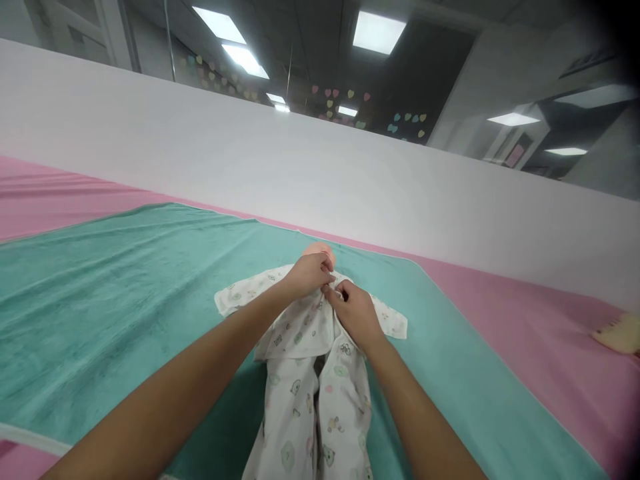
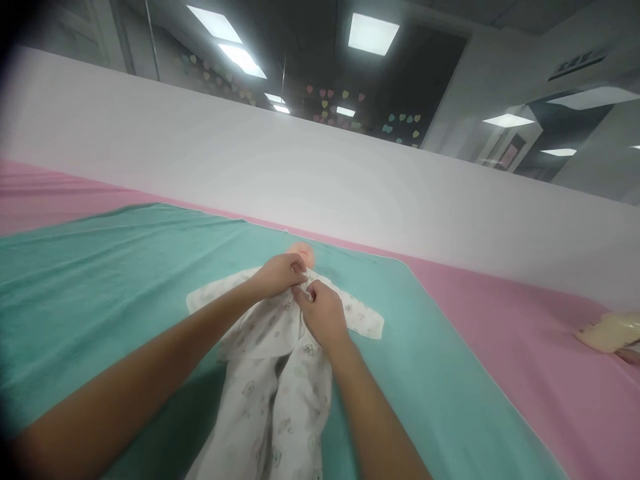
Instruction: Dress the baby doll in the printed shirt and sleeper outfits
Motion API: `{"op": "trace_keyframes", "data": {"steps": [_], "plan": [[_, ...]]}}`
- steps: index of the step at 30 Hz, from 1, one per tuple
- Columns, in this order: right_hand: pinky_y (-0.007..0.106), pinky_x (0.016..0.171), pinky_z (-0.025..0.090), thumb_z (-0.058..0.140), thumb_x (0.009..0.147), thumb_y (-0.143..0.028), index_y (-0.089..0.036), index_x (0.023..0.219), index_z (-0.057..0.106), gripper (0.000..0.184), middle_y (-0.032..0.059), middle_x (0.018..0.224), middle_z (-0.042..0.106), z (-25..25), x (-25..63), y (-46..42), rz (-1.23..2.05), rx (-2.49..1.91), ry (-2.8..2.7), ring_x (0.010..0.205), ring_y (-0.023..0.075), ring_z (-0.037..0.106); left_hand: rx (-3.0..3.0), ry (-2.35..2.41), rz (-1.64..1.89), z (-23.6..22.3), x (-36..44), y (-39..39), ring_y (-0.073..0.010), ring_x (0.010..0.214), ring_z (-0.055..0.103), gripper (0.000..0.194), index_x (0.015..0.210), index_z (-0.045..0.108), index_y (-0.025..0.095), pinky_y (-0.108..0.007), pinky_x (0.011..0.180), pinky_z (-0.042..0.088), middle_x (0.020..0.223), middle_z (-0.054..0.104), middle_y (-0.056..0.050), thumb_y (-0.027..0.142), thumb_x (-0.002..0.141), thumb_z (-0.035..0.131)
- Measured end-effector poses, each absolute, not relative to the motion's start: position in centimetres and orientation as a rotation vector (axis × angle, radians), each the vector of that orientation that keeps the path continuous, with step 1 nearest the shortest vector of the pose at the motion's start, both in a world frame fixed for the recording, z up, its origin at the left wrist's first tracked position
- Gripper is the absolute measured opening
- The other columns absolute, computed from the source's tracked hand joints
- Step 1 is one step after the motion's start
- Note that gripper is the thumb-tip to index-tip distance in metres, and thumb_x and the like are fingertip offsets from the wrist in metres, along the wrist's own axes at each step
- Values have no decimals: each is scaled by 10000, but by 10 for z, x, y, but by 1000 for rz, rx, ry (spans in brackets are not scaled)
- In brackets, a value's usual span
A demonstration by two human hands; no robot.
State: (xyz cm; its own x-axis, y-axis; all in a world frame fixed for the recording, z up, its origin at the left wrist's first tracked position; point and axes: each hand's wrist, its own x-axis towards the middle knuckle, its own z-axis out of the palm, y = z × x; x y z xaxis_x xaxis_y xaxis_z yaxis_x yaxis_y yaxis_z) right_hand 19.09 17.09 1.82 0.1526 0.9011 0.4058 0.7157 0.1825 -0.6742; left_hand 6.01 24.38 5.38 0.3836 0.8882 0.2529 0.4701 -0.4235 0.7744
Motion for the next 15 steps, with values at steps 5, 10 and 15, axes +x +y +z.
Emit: {"op": "trace_keyframes", "data": {"steps": [5,10,15], "plan": [[249,457,203,558,720,-484,-209,501,374,397,-39,459,393,29,206,165,541,-1598,-1829,458,108,309,2266,1280,897,45,62,230,-162,665,538,106,695,553,208,-251,537,327,703,603,-6,269,777,525],[233,451,238,568,705,-379,-206,552,470,251,-37,524,468,32,216,160,688,-1485,-1873,483,106,373,2476,1196,943,32,46,196,-150,647,505,210,680,477,210,-260,545,294,715,581,7,310,856,421],[231,468,321,540,740,-397,-200,586,434,271,-34,532,482,34,221,158,1008,-1427,-1721,496,113,455,2495,1094,872,28,33,185,-129,632,490,149,754,501,228,-254,548,288,711,565,37,325,852,443]]}}
